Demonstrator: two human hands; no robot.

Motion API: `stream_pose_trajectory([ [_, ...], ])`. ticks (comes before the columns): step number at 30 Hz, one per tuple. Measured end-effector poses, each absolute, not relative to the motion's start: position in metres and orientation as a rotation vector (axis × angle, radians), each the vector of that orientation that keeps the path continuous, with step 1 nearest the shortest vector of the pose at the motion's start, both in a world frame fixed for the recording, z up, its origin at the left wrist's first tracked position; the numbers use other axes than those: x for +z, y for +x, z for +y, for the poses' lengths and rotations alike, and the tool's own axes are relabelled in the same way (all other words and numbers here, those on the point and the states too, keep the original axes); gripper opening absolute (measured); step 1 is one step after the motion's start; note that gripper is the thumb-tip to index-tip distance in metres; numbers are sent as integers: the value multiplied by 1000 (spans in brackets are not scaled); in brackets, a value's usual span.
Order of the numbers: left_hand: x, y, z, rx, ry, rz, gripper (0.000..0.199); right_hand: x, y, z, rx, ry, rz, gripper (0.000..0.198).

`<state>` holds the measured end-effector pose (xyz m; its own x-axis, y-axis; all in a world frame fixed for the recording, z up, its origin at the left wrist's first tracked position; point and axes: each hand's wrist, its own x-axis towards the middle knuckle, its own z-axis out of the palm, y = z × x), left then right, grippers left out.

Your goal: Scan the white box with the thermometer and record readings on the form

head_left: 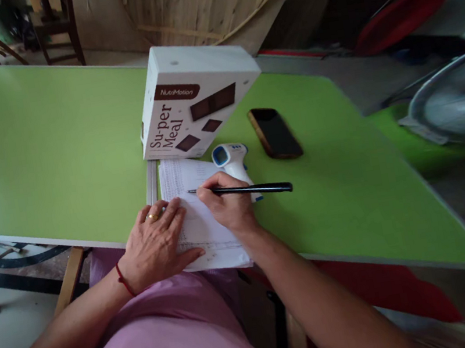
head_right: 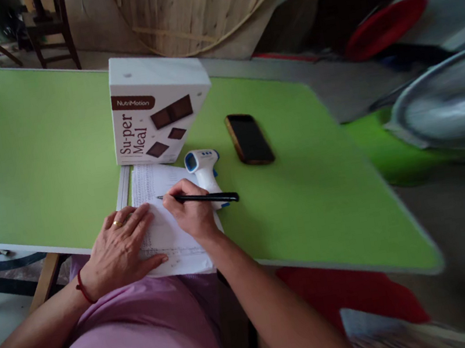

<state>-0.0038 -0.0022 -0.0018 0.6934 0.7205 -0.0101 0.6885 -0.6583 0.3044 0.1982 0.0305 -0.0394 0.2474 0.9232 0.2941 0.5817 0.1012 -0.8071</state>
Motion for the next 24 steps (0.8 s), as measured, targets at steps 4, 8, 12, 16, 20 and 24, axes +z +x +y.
stream_pose_trajectory([
  [4,-1,-3,-2,165,2616,1128,81,-40,197,31,462,-1575,-1443,17],
  [8,-1,-3,-2,148,2613,1119,82,-40,196,32,461,-1552,-1453,16],
  [12,-1,-4,-2,152,2617,1124,82,-40,197,31,481,-1543,-1468,16],
  [16,0,-4,-2,151,2613,1124,82,-41,198,31,483,-1538,-1471,15],
  [20,0,-3,-2,150,2610,1127,82,-40,198,30,444,-1529,-1468,15],
  [24,0,-3,-2,163,2620,1130,80,-38,197,30,467,-1562,-1451,16],
])
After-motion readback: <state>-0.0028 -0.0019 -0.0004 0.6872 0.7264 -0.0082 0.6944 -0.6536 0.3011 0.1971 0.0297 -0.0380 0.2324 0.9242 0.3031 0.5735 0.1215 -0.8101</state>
